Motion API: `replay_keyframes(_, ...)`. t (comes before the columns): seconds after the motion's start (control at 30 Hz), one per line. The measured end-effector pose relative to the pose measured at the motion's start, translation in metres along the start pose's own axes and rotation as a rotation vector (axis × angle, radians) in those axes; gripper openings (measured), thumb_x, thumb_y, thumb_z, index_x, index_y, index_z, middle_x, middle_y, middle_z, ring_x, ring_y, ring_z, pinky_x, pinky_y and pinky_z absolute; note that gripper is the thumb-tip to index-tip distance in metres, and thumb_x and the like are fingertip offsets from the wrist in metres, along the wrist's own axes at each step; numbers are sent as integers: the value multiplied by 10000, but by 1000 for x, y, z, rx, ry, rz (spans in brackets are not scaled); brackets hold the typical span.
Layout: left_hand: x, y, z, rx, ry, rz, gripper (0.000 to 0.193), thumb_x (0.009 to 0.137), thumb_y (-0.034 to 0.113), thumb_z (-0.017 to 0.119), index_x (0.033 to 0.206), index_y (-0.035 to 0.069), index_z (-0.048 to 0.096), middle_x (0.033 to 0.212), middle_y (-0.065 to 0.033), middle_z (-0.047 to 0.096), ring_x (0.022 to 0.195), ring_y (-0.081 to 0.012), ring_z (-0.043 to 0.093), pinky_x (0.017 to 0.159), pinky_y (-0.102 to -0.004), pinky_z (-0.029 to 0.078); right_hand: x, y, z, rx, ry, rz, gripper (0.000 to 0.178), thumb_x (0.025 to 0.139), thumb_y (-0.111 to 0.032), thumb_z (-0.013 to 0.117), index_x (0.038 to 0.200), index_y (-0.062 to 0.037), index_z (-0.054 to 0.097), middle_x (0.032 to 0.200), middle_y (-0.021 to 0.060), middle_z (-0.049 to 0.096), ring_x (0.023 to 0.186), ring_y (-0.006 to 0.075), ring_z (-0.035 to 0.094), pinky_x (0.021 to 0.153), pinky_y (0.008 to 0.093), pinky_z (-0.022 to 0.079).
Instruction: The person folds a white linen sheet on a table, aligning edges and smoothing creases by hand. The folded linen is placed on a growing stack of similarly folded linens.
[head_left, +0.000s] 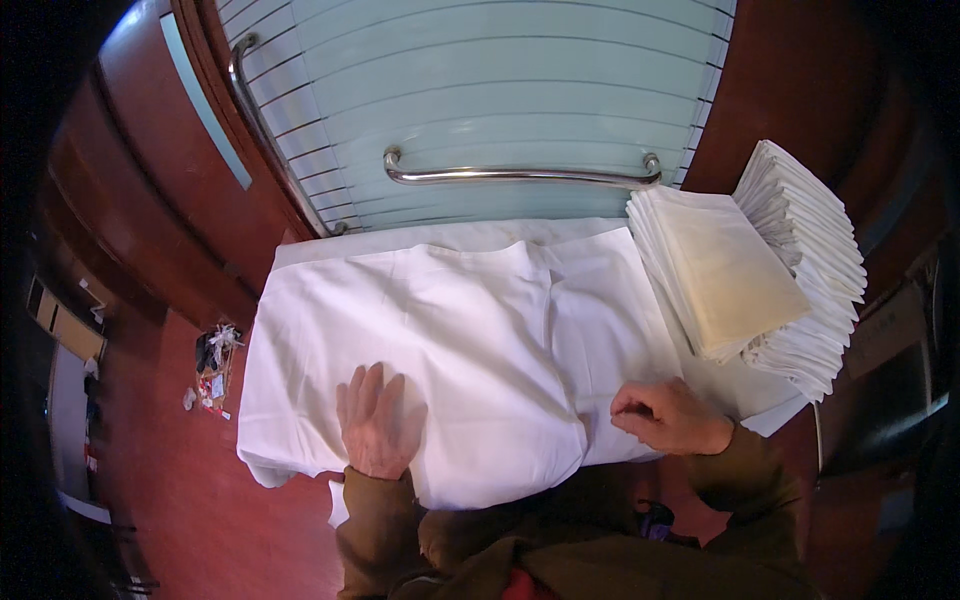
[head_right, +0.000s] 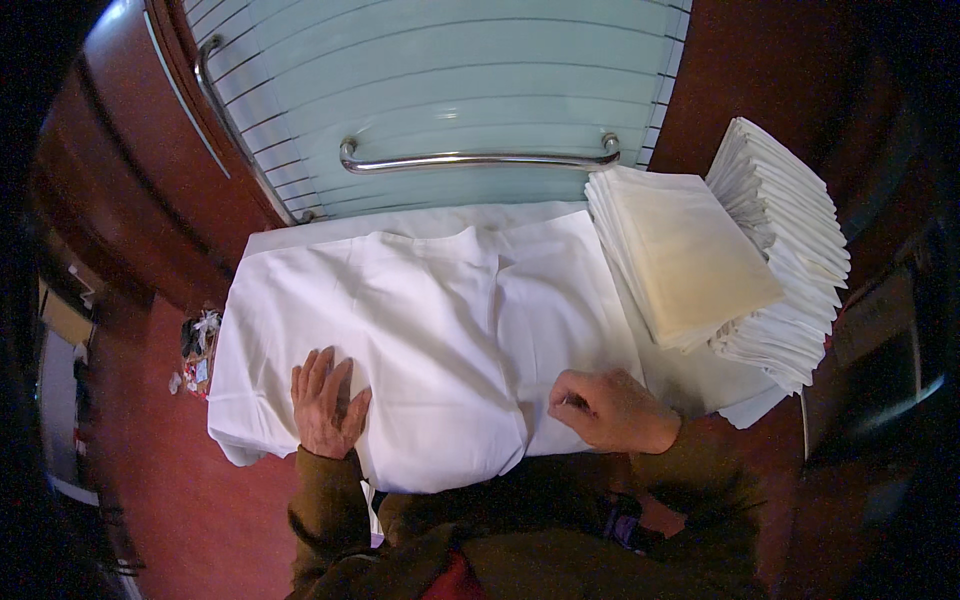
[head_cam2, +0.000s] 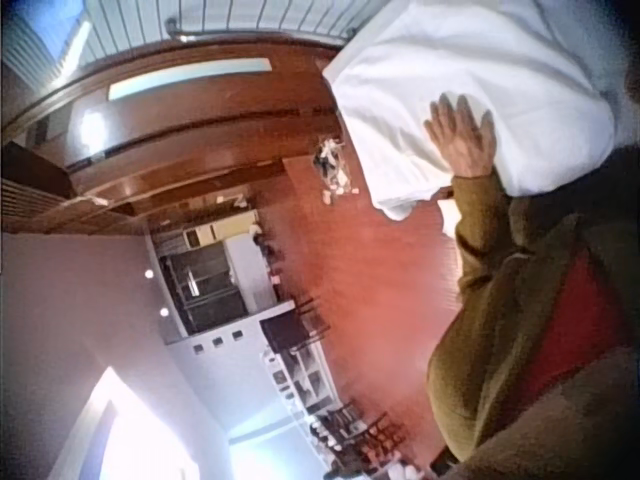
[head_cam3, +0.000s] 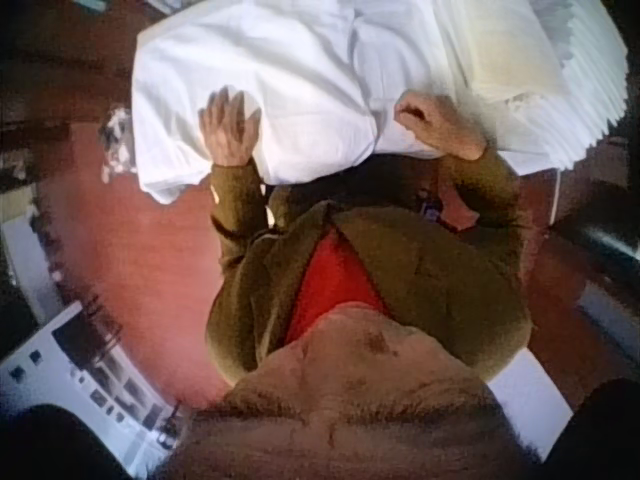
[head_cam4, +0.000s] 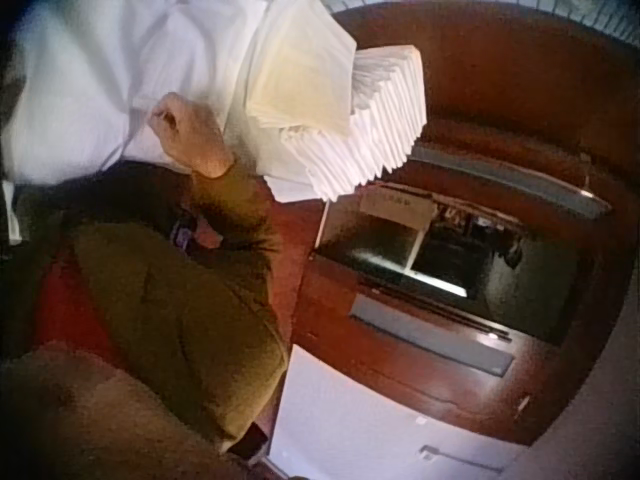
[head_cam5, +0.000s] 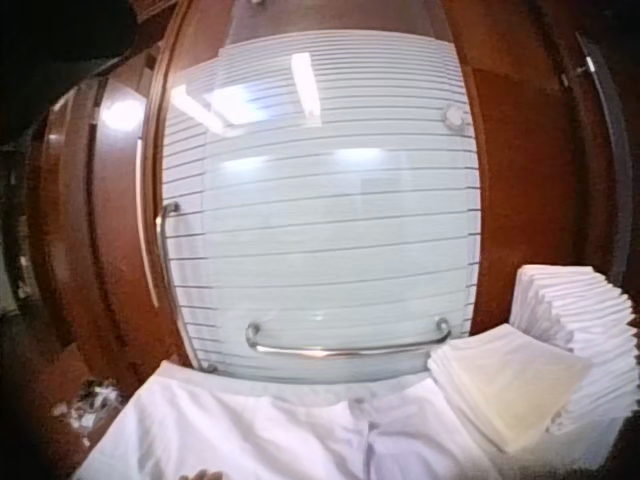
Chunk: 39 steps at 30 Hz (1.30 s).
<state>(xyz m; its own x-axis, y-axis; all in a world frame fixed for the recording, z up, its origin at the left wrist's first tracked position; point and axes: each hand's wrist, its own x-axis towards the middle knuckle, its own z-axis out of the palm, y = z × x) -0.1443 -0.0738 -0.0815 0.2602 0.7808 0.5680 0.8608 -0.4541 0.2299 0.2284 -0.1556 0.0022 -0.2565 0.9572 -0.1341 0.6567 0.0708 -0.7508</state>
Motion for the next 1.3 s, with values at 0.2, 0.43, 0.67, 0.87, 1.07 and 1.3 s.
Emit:
replay_keyframes(0.2,-4,6,-7,-49,-133,4,445,862,365,672,1213,92,697,1383,-196,576,1349,-435,468,1135,-621,264,49,13,-10,-200,221,-316,180,908,-134,665,1022,4,647,804,176,672,714,310,670,677,399,520)
replay_keyframes(0.43,-18,29,-4,-106,-115,59,305,877,219,679,1133,65,738,1422,-161,561,1373,-384,464,1164,-577,277,147,29,8,47,298,-168,215,917,-174,660,1006,21,644,771,127,666,679,257,685,599,380,522)
replay_keyframes(0.67,-10,41,-11,-139,-114,44,345,836,207,726,1155,76,721,1347,-193,595,1296,-419,511,1110,-604,328,159,11,-8,209,144,114,201,922,-184,645,883,12,668,733,73,672,585,166,657,487,308,495)
replay_keyframes(0.87,7,78,-60,-445,-297,34,457,855,206,754,1255,7,657,1318,-215,616,1313,-439,506,1112,-542,378,196,39,-40,-182,498,-189,221,884,-203,650,975,-5,689,859,158,713,764,299,684,727,395,538)
replay_keyframes(1.07,47,57,-30,-495,-171,-37,387,927,198,662,1251,-12,641,1301,-246,611,1276,-441,543,1052,-475,464,254,67,-26,-389,303,-92,319,833,-262,668,1092,-77,691,1192,217,634,1181,374,556,1026,477,428)
replay_keyframes(1.3,46,-13,14,-338,5,-15,362,888,153,686,1201,-28,668,1325,-239,591,1284,-426,531,1074,-473,441,277,97,-26,-354,439,-168,158,817,-182,685,851,-63,587,947,150,645,968,377,594,849,486,466)
